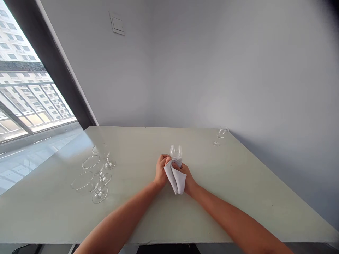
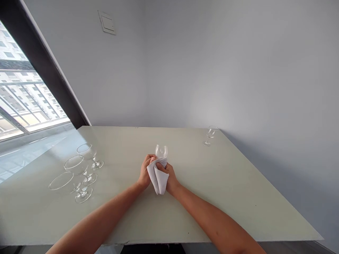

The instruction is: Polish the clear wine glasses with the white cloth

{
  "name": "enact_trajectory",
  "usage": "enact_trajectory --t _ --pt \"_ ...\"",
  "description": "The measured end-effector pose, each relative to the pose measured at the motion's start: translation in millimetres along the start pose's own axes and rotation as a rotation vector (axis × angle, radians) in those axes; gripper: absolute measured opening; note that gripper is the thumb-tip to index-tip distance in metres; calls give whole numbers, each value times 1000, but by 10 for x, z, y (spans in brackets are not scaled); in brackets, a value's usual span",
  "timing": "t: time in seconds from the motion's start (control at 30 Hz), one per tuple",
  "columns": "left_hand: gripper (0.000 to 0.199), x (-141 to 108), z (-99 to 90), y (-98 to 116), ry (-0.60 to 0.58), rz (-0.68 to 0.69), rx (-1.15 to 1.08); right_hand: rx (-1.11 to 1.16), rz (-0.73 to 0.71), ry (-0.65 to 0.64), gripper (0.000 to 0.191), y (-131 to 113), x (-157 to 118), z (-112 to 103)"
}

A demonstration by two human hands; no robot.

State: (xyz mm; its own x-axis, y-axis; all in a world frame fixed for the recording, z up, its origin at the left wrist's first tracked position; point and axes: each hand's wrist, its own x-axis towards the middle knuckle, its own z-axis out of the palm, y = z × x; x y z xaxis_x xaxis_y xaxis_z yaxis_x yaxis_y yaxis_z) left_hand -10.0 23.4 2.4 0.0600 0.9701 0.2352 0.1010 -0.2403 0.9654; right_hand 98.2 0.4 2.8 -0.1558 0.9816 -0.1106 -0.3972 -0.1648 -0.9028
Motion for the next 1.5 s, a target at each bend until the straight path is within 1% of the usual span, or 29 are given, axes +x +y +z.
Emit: enact_trajectory --t 0.03,0.07,0.1,0.2,0.23,0.27,0.3,0.37,0.5,0.53,0.57,0.63,0.67,0.7,0.77,0.83,0.9,0.97,1.07,1.13,1.2,1.3,1.37,1.5 --pt "26 11 -8 12 -3 -30 -119 25 35 -25 32 -26 -4 -11" --pt "29 22 -23 28 -39 -61 -220 51 78 -68 32 -49 -9 -22" --pt "33 34 -43 47 -120 -99 -301 76 126 -125 31 -69 -17 -33" --pt "48 61 -122 110 -420 -253 -548 122 246 -304 26 -107 -37 -61" --pt "50 68 -146 129 -492 -288 -604 118 276 -356 25 -119 -41 -71" --pt "50 72 -165 145 -533 -310 -642 99 302 -397 25 -132 -41 -81" --pt "49 76 -177 157 -546 -325 -661 59 310 -423 26 -149 -36 -94" --pt "45 81 -176 166 -510 -339 -660 -55 284 -442 26 -191 -14 -127" --pt "45 88 -105 134 -312 -311 -607 -315 134 -380 20 -264 63 -208" --pt "46 88 -83 122 -251 -308 -588 -442 72 -339 17 -270 80 -223" --pt "46 88 -61 112 -187 -310 -565 -620 -15 -272 16 -268 92 -234" --pt "47 83 -22 94 -62 -328 -514 -1058 -218 -104 16 -246 99 -238" --pt "46 79 -6 87 -4 -337 -492 -1265 -309 -35 16 -228 96 -232" --pt "46 74 8 80 43 -344 -482 -1424 -382 9 17 -209 90 -223" --pt "44 62 25 65 81 -360 -507 -1623 -489 35 19 -177 77 -201" --pt "42 53 29 52 63 -367 -574 -1688 -558 57 24 -160 73 -186" --pt "39 51 20 46 25 -359 -655 -1649 -578 87 28 -162 85 -193" --pt "37 57 0 55 4 -346 -714 -1503 -531 77 27 -177 114 -224" --pt "35 80 -45 96 -46 -339 -768 -1131 -347 14 17 -202 171 -295" --pt "35 97 -80 134 -122 -337 -799 -860 -208 -31 13 -211 204 -334" --pt "34 109 -112 171 -201 -334 -828 -593 -100 -84 19 -214 222 -349" --pt "33 111 -139 211 -255 -331 -856 -260 24 -152 28 -218 220 -332" --pt "32 104 -143 226 -267 -328 -854 -156 110 -199 27 -228 204 -318" --pt "29 85 -147 265 -319 -337 -817 -107 280 -314 22 -244 169 -338"
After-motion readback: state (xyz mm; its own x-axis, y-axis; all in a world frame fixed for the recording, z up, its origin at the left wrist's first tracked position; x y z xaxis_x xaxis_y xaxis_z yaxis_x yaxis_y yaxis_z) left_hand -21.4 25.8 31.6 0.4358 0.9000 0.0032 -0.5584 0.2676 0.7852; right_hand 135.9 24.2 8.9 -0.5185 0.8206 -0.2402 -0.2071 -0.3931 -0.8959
